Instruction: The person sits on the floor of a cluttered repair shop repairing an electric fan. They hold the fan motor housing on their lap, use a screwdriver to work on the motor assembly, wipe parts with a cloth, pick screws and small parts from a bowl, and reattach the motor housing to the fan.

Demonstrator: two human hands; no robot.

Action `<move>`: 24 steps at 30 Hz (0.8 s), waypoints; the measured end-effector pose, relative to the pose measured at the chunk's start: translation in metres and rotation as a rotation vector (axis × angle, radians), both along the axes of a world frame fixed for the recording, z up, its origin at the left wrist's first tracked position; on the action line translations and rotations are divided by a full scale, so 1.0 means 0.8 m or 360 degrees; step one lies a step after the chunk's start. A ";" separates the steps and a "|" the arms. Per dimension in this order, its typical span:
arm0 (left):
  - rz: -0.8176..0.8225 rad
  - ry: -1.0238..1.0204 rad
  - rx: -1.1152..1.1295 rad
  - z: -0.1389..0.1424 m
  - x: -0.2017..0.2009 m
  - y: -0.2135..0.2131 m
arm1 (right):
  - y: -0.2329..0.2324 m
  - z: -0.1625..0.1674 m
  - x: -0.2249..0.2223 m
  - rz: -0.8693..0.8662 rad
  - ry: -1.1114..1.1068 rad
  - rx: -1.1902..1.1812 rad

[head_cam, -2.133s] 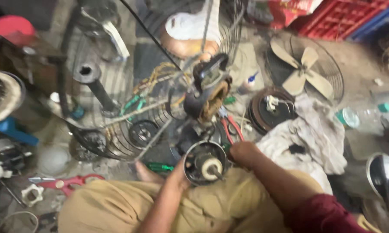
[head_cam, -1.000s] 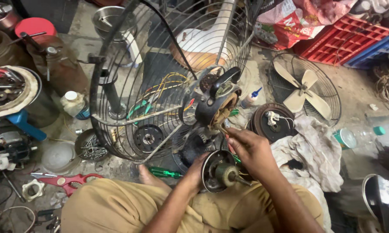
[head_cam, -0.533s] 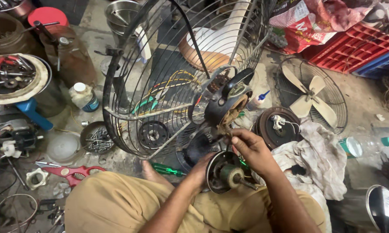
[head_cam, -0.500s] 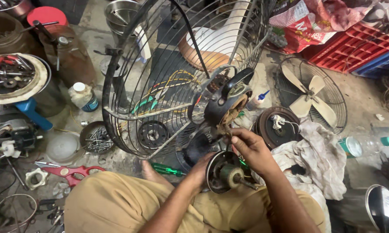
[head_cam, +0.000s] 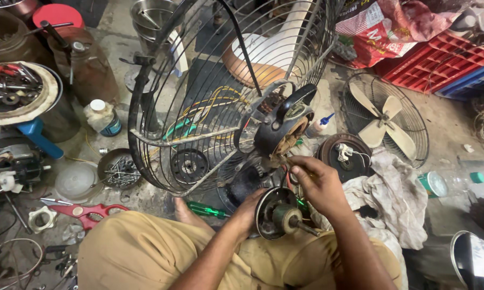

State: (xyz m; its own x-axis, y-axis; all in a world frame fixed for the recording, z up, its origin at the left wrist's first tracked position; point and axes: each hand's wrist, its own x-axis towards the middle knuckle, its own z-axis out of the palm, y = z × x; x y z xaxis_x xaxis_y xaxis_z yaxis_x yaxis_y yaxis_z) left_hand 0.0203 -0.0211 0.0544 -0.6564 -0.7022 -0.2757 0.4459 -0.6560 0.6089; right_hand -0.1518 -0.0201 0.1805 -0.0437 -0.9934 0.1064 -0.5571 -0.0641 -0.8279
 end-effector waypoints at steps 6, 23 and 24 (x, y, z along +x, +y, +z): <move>-0.0004 0.0004 0.0103 -0.009 -0.002 0.000 | 0.003 0.011 0.005 -0.0006 0.0138 0.0075; -0.0064 -0.0218 -0.0022 -0.001 0.007 -0.005 | -0.014 -0.035 -0.035 0.0141 0.0350 -0.0077; -0.0054 -0.0255 -0.0041 0.000 0.007 -0.005 | -0.012 -0.033 -0.037 -0.0013 0.0110 0.0083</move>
State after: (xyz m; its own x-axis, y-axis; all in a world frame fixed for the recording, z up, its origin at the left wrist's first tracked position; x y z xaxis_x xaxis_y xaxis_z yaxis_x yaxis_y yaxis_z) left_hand 0.0261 -0.0248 0.0546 -0.6290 -0.6885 -0.3610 0.3197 -0.6524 0.6872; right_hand -0.1811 -0.0295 0.1541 -0.0461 -0.9973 0.0576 -0.6135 -0.0172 -0.7895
